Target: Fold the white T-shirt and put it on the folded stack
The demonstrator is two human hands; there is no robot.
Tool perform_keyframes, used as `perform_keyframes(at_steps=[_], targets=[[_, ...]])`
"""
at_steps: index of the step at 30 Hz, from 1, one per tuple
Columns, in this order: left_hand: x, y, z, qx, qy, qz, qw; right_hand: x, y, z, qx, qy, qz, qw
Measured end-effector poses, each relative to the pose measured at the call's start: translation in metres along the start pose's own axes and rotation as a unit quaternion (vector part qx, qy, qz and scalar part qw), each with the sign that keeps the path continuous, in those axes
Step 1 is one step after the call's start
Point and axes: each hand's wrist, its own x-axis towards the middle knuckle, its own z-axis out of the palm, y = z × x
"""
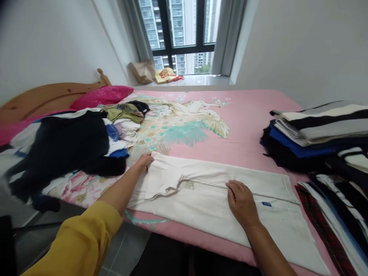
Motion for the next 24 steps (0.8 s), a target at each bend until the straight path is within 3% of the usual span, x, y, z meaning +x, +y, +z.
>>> perform_keyframes(at_steps=[6, 9, 12, 14, 16, 21, 24], targets=[[-0.040, 0.022, 0.009, 0.086, 0.106, 0.112, 0.984, -0.006, 0.006, 0.000, -0.007, 0.010, -0.003, 1.000], [-0.084, 0.028, 0.024, 0.142, 0.045, 0.239, 0.960, -0.008, 0.007, 0.000, -0.016, 0.007, 0.001, 1.000], [-0.134, 0.019, 0.035, 0.267, -0.038, 0.360, 0.893, -0.008, 0.007, -0.002, -0.025, 0.003, 0.017, 1.000], [-0.158, 0.009, 0.040, 0.336, -0.061, 0.362, 0.868, -0.008, 0.008, -0.003, -0.026, -0.003, 0.026, 0.999], [-0.169, 0.000, 0.044, 0.365, -0.066, 0.333, 0.867, -0.008, 0.009, -0.004, -0.026, -0.011, 0.030, 0.999], [-0.164, 0.000, 0.047, 0.351, -0.041, 0.286, 0.891, -0.008, 0.008, -0.007, -0.031, -0.030, 0.040, 0.998], [-0.159, 0.008, 0.039, 0.373, -0.059, 0.294, 0.878, -0.008, 0.006, -0.008, -0.029, -0.032, 0.047, 0.998]])
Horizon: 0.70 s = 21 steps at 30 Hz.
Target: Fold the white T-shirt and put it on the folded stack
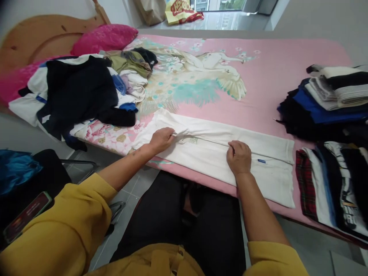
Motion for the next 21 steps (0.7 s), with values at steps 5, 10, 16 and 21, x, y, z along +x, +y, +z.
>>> perform_keyframes(at_steps=[5, 10, 16, 21], targets=[[0.011, 0.001, -0.020, -0.034, -0.071, 0.068, 0.995, 0.002, -0.002, -0.001, 0.007, -0.012, 0.012, 1.000], [0.050, 0.021, -0.013, -0.102, -0.016, 0.090, 0.991, 0.003, -0.001, 0.002, 0.007, 0.004, 0.006, 1.000], [0.088, 0.020, 0.008, -0.108, -0.105, 0.058, 0.987, 0.016, -0.001, -0.007, -0.033, -0.038, -0.025, 0.998], [0.093, 0.012, 0.008, -0.098, -0.173, 0.070, 0.977, 0.035, -0.010, -0.016, -0.112, -0.129, -0.072, 0.983]])
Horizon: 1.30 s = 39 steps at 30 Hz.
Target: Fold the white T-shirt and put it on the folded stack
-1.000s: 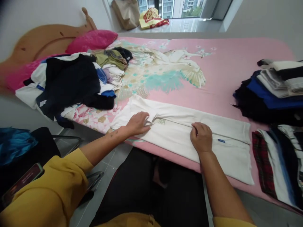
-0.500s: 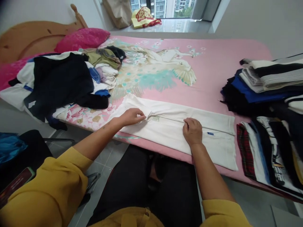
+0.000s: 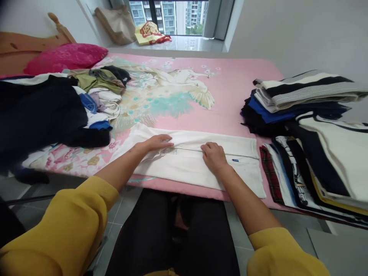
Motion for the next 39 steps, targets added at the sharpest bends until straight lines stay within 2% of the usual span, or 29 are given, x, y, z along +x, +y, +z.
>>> perform_keyframes(at_steps=[4, 9, 11, 13, 16, 18, 20, 22, 25, 27, 29, 32, 34, 36, 39], targets=[[-0.003, 0.006, 0.003, 0.077, -0.064, 0.000, 0.995, 0.004, 0.001, -0.001, -0.032, -0.005, 0.007, 0.999], [-0.002, 0.010, -0.008, 0.117, -0.085, 0.003, 0.989, 0.004, -0.002, -0.014, -0.005, -0.034, 0.047, 0.998], [0.007, 0.015, -0.016, 0.112, -0.069, -0.002, 0.991, 0.011, -0.010, -0.022, 0.027, -0.041, 0.070, 0.996], [0.017, 0.023, -0.017, 0.112, -0.021, 0.004, 0.993, 0.022, -0.019, -0.025, 0.069, -0.026, 0.088, 0.993], [0.029, 0.031, 0.002, 0.132, 0.054, 0.016, 0.990, 0.033, -0.018, -0.019, 0.115, -0.041, 0.094, 0.988], [0.031, 0.029, 0.022, 0.149, 0.074, 0.006, 0.986, 0.028, 0.001, -0.011, 0.105, -0.096, 0.113, 0.983], [0.030, 0.022, 0.038, 0.161, 0.085, -0.001, 0.983, 0.009, 0.033, -0.005, 0.066, -0.125, 0.177, 0.974], [0.029, 0.014, 0.046, 0.166, 0.093, 0.003, 0.982, -0.017, 0.070, -0.003, 0.031, -0.089, 0.262, 0.960], [0.029, 0.009, 0.047, 0.168, 0.098, 0.017, 0.981, -0.057, 0.116, -0.009, 0.026, 0.026, 0.329, 0.944], [0.029, 0.008, 0.045, 0.169, 0.107, 0.032, 0.979, -0.075, 0.132, -0.016, 0.031, 0.075, 0.317, 0.945], [0.028, 0.008, 0.044, 0.169, 0.132, 0.050, 0.975, -0.085, 0.137, -0.023, 0.027, 0.084, 0.257, 0.962], [0.026, 0.008, 0.041, 0.174, 0.180, 0.120, 0.961, -0.086, 0.137, -0.034, -0.014, 0.035, 0.168, 0.985], [0.023, 0.010, 0.037, 0.185, 0.183, 0.166, 0.951, -0.080, 0.136, -0.040, -0.046, -0.005, 0.159, 0.986], [0.020, 0.015, 0.032, 0.206, 0.162, 0.165, 0.951, -0.072, 0.137, -0.045, -0.062, -0.024, 0.162, 0.985], [0.014, 0.026, 0.023, 0.232, 0.126, 0.110, 0.958, -0.060, 0.137, -0.050, -0.076, -0.030, 0.170, 0.982]])
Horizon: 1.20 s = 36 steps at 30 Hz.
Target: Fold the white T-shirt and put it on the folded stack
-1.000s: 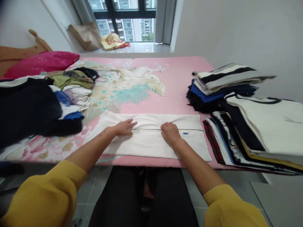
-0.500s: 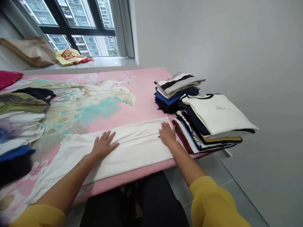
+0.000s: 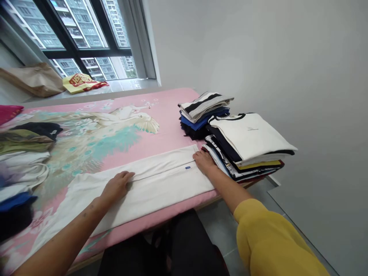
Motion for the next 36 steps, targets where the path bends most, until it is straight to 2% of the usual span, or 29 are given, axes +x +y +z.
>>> perform_keyframes(at_steps=[3, 9, 12, 15, 19, 21, 22, 24, 26, 28, 31, 34, 36], targets=[[-0.003, 0.002, -0.009, 0.009, -0.036, -0.030, 0.999, 0.000, -0.001, -0.004, -0.008, 0.014, 0.016, 1.000], [-0.005, -0.008, -0.007, 0.021, -0.078, -0.011, 0.997, -0.020, 0.002, -0.009, 0.018, 0.024, 0.032, 0.999], [0.007, -0.007, -0.013, -0.015, -0.084, 0.005, 0.996, -0.014, -0.007, -0.016, 0.047, 0.040, 0.043, 0.997], [0.031, 0.008, -0.017, -0.070, -0.026, -0.019, 0.997, 0.010, -0.042, -0.022, 0.088, 0.056, 0.036, 0.994], [0.063, 0.042, -0.004, -0.092, 0.024, -0.051, 0.994, 0.045, -0.114, -0.009, 0.133, 0.058, 0.011, 0.989], [0.071, 0.055, 0.008, -0.083, 0.019, -0.056, 0.995, 0.056, -0.136, 0.006, 0.169, 0.007, -0.017, 0.985], [0.071, 0.059, 0.013, -0.076, 0.008, -0.062, 0.995, 0.058, -0.139, 0.014, 0.178, -0.031, -0.030, 0.983], [0.068, 0.061, 0.022, -0.060, -0.019, -0.086, 0.994, 0.057, -0.127, 0.028, 0.166, -0.098, -0.024, 0.981], [0.061, 0.058, 0.026, -0.049, -0.038, -0.110, 0.992, 0.049, -0.097, 0.037, 0.130, -0.114, 0.046, 0.984], [0.056, 0.053, 0.026, -0.045, -0.041, -0.121, 0.991, 0.036, -0.058, 0.041, 0.102, -0.088, 0.137, 0.981], [0.053, 0.050, 0.026, -0.046, -0.038, -0.126, 0.990, 0.012, -0.013, 0.036, 0.129, 0.002, 0.210, 0.969], [0.054, 0.049, 0.027, -0.050, -0.041, -0.124, 0.990, -0.013, 0.006, 0.025, 0.202, 0.074, 0.272, 0.938], [0.058, 0.049, 0.028, -0.053, -0.047, -0.120, 0.990, -0.027, 0.007, 0.017, 0.221, 0.065, 0.302, 0.925]])
